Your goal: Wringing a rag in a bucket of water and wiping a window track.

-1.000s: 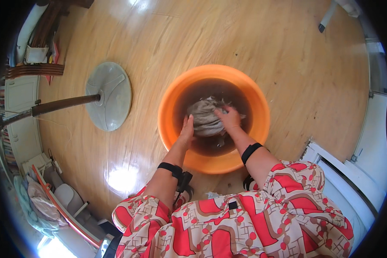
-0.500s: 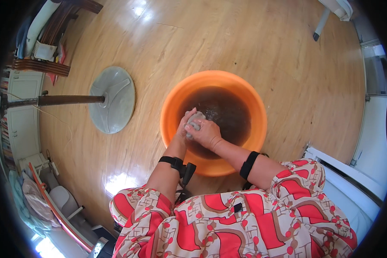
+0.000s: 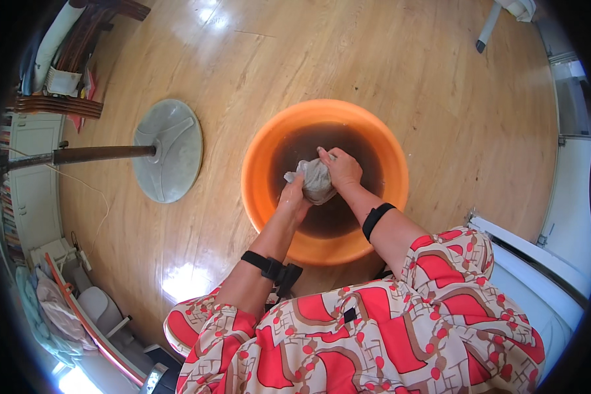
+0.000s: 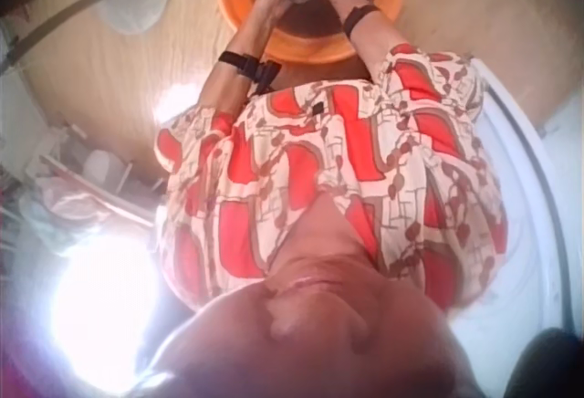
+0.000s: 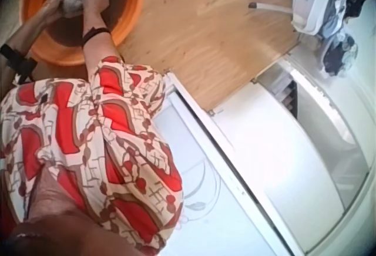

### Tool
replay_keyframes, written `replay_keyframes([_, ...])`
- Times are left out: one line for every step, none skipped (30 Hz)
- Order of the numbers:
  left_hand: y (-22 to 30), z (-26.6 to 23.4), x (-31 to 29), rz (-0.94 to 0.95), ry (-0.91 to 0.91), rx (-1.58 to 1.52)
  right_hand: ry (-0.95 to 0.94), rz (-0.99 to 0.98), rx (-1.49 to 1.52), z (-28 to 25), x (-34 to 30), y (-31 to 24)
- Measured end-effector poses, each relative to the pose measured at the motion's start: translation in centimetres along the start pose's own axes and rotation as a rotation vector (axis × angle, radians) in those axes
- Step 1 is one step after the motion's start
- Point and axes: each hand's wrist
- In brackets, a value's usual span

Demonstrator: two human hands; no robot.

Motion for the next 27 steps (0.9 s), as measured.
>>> replay_keyframes([-0.1,-0.7,0.2,0.013,0.04,0.135,-0.014,0.039,0.017,0.2,0.0,0.9])
replay_keyframes([-0.3,-1.3,0.3,0.026,0.08,0.27,-0.016,0.04,0.019,1.1,0.3,1.9])
replay_keyframes([-0.2,-1.1,-0.1,0.026,0.083,0.272,0.225,-0.009,-0.103,2.4,0.6,3.2])
replay_keyframes([0.1,-0.7,-0.5,0.005,0.223,0.438,0.469,-0.058,-0.226,2.9,0.5,3.7])
replay_keyframes([0.1,-0.4,-0.7,-0.016,0.362,0.604,0.469,-0.056,-0.227,3.3,0.3,4.2])
replay_keyframes([-0.2,-0.8,-0.7,-0.014,0.367,0.601,0.278,-0.022,-0.233,3.6,-0.4,4.0])
replay_keyframes([-0.8,-1.1,-0.7,-0.067,0.376,0.527,0.088,0.012,-0.239,3.8,-1.0,3.7])
replay_keyframes([-1.1,-1.5,-0.6,-0.119,0.385,0.451,-0.016,0.07,-0.167,4.3,-1.7,3.0])
replay_keyframes([-0.9,-1.4,-0.6,-0.117,0.383,0.448,-0.013,0.068,-0.169,4.7,-1.8,2.8])
replay_keyframes([-0.5,-1.4,-0.7,-0.195,0.185,0.254,-0.195,0.004,-0.091,5.1,-1.7,2.7])
replay_keyframes([-0.2,-1.4,-0.6,-0.27,-0.014,0.06,-0.375,-0.061,-0.011,5.4,-1.7,2.5])
replay_keyframes([0.4,-1.6,-0.9,-0.265,-0.005,0.052,-0.385,-0.066,-0.018,5.3,-2.6,1.6])
replay_keyframes([1.2,-1.4,-0.8,-0.277,-0.045,-0.066,-0.317,-0.086,0.092,4.3,-4.1,0.1])
replay_keyframes([1.9,-1.2,-0.4,-0.291,-0.092,-0.181,-0.242,-0.102,0.203,3.2,-5.2,-1.2])
replay_keyframes([2.1,-2.0,0.4,-0.283,-0.09,-0.183,-0.246,-0.11,0.202,2.8,-6.0,-2.3])
replay_keyframes([2.3,-3.0,1.1,-0.13,-0.147,-0.173,-0.242,-0.222,0.212,2.4,-7.1,-3.4])
replay_keyframes([2.4,-4.1,1.7,0.023,-0.203,-0.16,-0.238,-0.333,0.222,1.9,-8.1,-4.4])
replay_keyframes([3.1,-1.5,1.1,-0.116,-0.233,-0.324,-0.201,-0.352,0.178,0.9,-8.4,-4.5])
replay_keyframes([3.3,-1.3,1.4,-0.112,-0.238,-0.323,-0.197,-0.357,0.178,0.4,-9.1,-5.0])
replay_keyframes([3.4,-1.2,1.7,-0.043,-0.336,-0.353,-0.174,-0.378,0.145,0.2,-9.6,-5.5])
replay_keyframes([3.2,-1.5,2.0,0.027,-0.43,-0.383,-0.156,-0.4,0.113,0.1,-10.1,-5.7])
replay_keyframes([2.7,-1.8,2.3,0.033,-0.427,-0.383,-0.159,-0.406,0.113,-0.1,-10.2,-6.1])
replay_keyframes([2.1,-2.1,2.6,0.063,-0.432,-0.436,-0.147,-0.324,0.087,-0.3,-10.0,-6.6])
replay_keyframes([1.5,-2.1,2.7,0.084,-0.438,-0.489,-0.13,-0.234,0.06,-0.5,-9.8,-6.8])
replay_keyframes([1.5,-0.6,1.8,0.065,-0.446,-0.486,-0.119,-0.217,0.062,-0.6,-8.6,-6.3])
replay_keyframes([1.4,0.7,0.5,0.047,-0.232,-0.375,-0.099,-0.179,-0.032,-0.2,-7.1,-5.4])
replay_keyframes([1.5,1.5,-0.9,0.042,-0.011,-0.261,-0.091,-0.15,-0.126,0.2,-6.1,-4.8])
Point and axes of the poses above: each hand's wrist, its own x-axis towards the middle knuckle, its own z-axis out of the palm, y = z × x, and after that the axes turned 8 degrees about z, right-handed
